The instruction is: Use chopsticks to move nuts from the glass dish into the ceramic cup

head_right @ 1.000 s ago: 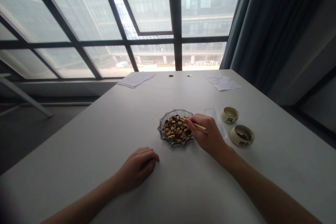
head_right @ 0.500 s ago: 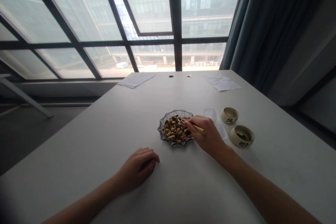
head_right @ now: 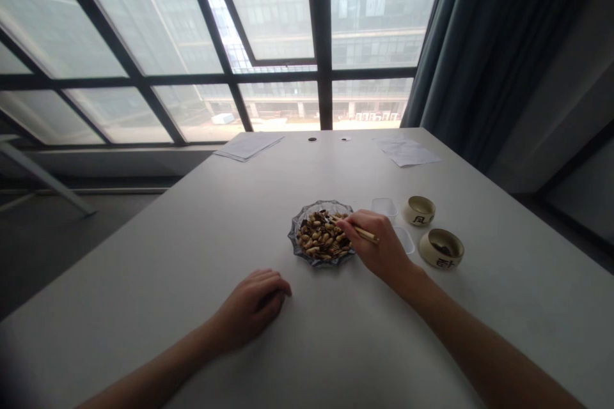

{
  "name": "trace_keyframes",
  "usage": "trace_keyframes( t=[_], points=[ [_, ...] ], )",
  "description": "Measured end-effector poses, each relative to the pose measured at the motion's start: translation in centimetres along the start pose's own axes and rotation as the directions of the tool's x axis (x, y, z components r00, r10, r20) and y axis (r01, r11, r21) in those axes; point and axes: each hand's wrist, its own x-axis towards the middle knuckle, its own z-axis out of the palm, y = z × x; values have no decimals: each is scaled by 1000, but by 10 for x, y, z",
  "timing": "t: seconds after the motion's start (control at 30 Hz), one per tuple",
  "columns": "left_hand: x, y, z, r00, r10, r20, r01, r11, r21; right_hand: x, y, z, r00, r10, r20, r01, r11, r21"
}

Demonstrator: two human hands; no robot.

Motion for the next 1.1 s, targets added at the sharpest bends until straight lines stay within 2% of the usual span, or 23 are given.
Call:
trace_keyframes(
  t=[0.43, 0.83, 1.1],
  points=[
    [2, 1, 0, 1000, 7, -3, -7, 1000, 14, -1, 4, 3, 999, 33, -18, -33, 999, -7],
    [1, 0, 0, 1000, 3, 3, -3, 1000, 14, -2, 7, 7, 1000, -16, -13, 17, 999, 38],
    [2, -1, 0, 1000, 7, -1, -7, 1000, 13, -7, 12, 14, 998, 25, -64, -23, 999, 38]
  ],
)
